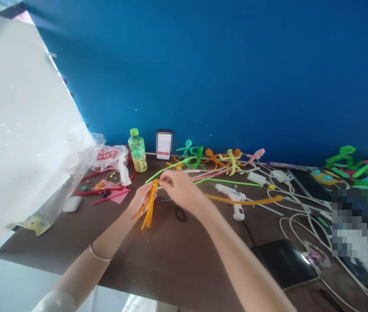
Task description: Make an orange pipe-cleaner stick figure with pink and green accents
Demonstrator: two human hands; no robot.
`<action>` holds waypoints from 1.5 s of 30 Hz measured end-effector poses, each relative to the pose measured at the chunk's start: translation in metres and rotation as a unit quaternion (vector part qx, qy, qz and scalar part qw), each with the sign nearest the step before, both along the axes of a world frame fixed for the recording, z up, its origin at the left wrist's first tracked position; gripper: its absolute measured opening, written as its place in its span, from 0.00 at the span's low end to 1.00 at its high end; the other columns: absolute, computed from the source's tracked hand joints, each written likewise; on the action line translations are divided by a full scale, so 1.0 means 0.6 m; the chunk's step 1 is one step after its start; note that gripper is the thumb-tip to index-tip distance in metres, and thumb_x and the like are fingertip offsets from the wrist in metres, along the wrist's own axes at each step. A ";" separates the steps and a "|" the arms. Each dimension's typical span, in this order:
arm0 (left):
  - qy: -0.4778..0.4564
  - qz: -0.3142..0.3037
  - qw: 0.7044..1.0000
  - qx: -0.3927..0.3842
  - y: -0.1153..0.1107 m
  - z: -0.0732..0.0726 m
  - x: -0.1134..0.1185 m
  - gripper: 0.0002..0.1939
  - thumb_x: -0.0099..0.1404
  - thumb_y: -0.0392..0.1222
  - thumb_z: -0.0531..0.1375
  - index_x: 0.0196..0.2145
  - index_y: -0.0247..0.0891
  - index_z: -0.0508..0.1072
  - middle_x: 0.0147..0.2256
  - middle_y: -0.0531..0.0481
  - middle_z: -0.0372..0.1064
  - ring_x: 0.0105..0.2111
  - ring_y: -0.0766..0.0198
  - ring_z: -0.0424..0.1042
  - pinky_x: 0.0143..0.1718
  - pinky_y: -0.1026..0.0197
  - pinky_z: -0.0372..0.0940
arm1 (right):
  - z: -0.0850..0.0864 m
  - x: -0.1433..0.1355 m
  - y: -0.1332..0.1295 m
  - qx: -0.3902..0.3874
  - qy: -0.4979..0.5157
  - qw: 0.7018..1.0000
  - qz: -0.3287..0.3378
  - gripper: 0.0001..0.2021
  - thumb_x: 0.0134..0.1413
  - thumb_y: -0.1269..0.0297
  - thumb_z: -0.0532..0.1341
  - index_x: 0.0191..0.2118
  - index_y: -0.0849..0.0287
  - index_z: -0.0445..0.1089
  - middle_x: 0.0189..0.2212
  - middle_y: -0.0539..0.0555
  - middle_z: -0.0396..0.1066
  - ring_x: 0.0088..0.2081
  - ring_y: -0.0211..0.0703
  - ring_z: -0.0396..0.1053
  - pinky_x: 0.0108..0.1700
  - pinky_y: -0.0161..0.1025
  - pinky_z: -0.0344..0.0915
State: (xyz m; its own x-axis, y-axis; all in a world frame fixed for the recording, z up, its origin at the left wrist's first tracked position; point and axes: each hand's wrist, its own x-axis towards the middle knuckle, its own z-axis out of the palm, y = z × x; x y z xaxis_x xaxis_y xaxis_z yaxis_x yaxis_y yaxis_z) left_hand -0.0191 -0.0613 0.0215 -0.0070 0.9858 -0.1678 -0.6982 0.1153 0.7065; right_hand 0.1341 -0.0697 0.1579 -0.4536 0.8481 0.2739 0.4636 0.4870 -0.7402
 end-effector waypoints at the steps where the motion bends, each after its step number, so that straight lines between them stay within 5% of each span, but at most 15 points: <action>1: -0.001 -0.001 1.000 0.004 -0.002 0.002 0.002 0.13 0.48 0.41 0.65 0.31 0.30 0.73 0.25 0.50 0.70 0.23 0.73 0.68 0.27 0.70 0.61 | -0.038 -0.005 0.002 -0.037 -0.002 0.999 -0.005 0.02 0.44 0.67 0.61 0.24 0.57 0.70 0.20 0.49 0.69 0.20 0.36 0.63 0.24 0.35 0.58; 5: 0.000 0.017 1.000 -0.017 -0.008 0.009 0.012 0.14 0.45 0.42 0.67 0.30 0.31 0.73 0.25 0.50 0.71 0.23 0.70 0.69 0.28 0.67 0.62 | -0.161 -0.021 -0.001 -0.132 0.112 0.984 -0.043 0.08 0.43 0.59 0.61 0.27 0.59 0.66 0.25 0.50 0.68 0.18 0.33 0.60 0.20 0.33 0.58; 9: 0.048 0.054 0.997 -0.039 -0.013 0.006 0.027 0.16 0.43 0.41 0.68 0.31 0.31 0.74 0.26 0.48 0.72 0.24 0.68 0.70 0.27 0.66 0.63 | -0.202 -0.032 -0.010 -0.194 0.227 0.951 -0.076 0.14 0.39 0.53 0.63 0.27 0.60 0.66 0.25 0.50 0.67 0.17 0.31 0.58 0.18 0.32 0.55; 15: 0.103 0.075 0.992 -0.018 -0.020 -0.002 0.037 0.17 0.43 0.43 0.68 0.31 0.31 0.75 0.30 0.44 0.74 0.26 0.65 0.71 0.30 0.63 0.64 | -0.206 -0.032 -0.016 -0.300 0.321 0.894 -0.087 0.15 0.38 0.51 0.64 0.26 0.59 0.67 0.13 0.44 0.56 0.16 0.31 0.52 0.17 0.31 0.48; 20: 0.093 0.072 0.993 -0.030 -0.022 0.001 0.039 0.17 0.43 0.43 0.68 0.31 0.31 0.75 0.29 0.45 0.73 0.26 0.65 0.71 0.31 0.62 0.64 | -0.218 -0.026 -0.013 -0.378 0.374 0.844 -0.073 0.14 0.38 0.53 0.64 0.26 0.60 0.69 0.15 0.44 0.57 0.16 0.29 0.51 0.18 0.29 0.47; 24: 0.076 0.068 0.994 -0.039 -0.024 0.007 0.040 0.17 0.43 0.42 0.68 0.31 0.31 0.75 0.27 0.47 0.73 0.24 0.67 0.70 0.30 0.63 0.64 | -0.221 -0.027 -0.013 -0.383 0.399 0.832 -0.050 0.13 0.40 0.54 0.63 0.27 0.60 0.69 0.17 0.46 0.59 0.18 0.29 0.52 0.18 0.29 0.46; 28: 0.017 0.023 0.999 -0.046 -0.024 0.009 0.041 0.15 0.44 0.43 0.67 0.31 0.33 0.74 0.25 0.50 0.72 0.22 0.68 0.69 0.29 0.62 0.64 | -0.219 -0.025 -0.014 -0.349 0.380 0.855 -0.051 0.13 0.43 0.53 0.61 0.28 0.59 0.68 0.20 0.49 0.63 0.21 0.34 0.59 0.21 0.32 0.55; 32: 0.006 0.023 0.999 -0.031 -0.022 0.006 0.042 0.14 0.44 0.42 0.68 0.30 0.33 0.75 0.27 0.49 0.73 0.24 0.68 0.70 0.32 0.63 0.64 | -0.223 -0.017 -0.012 -0.154 0.283 0.928 -0.185 0.10 0.42 0.56 0.61 0.28 0.57 0.67 0.29 0.54 0.67 0.33 0.45 0.65 0.36 0.42 0.64; 35: 0.016 0.029 0.999 -0.028 -0.021 0.006 0.041 0.15 0.43 0.42 0.68 0.30 0.33 0.75 0.27 0.48 0.73 0.25 0.67 0.70 0.32 0.64 0.64 | -0.222 -0.015 -0.013 -0.122 0.283 0.933 -0.186 0.10 0.44 0.55 0.60 0.28 0.57 0.68 0.32 0.56 0.68 0.38 0.47 0.66 0.42 0.44 0.62; 37: 0.021 0.020 0.999 -0.024 -0.022 0.009 0.040 0.15 0.44 0.43 0.68 0.30 0.33 0.74 0.25 0.49 0.72 0.23 0.69 0.69 0.28 0.66 0.63 | -0.219 -0.017 -0.016 -0.240 0.335 0.907 -0.091 0.12 0.46 0.54 0.58 0.30 0.58 0.68 0.29 0.55 0.69 0.35 0.46 0.67 0.39 0.43 0.64; 40: 0.048 -0.023 0.998 -0.036 -0.028 0.014 0.038 0.16 0.46 0.47 0.66 0.30 0.32 0.73 0.18 0.54 0.66 0.13 0.75 0.61 0.15 0.70 0.55 | -0.213 -0.022 -0.022 -0.407 0.401 0.819 0.045 0.14 0.49 0.52 0.56 0.32 0.59 0.69 0.27 0.55 0.69 0.30 0.42 0.67 0.32 0.40 0.64; 45: 0.064 -0.080 0.995 -0.021 -0.034 0.018 0.037 0.16 0.50 0.50 0.63 0.28 0.34 0.71 0.11 0.61 0.52 0.09 0.76 0.53 0.10 0.71 0.47 | -0.208 -0.026 -0.026 -0.463 0.466 0.748 0.090 0.11 0.48 0.56 0.60 0.30 0.60 0.69 0.26 0.52 0.66 0.23 0.34 0.60 0.26 0.34 0.59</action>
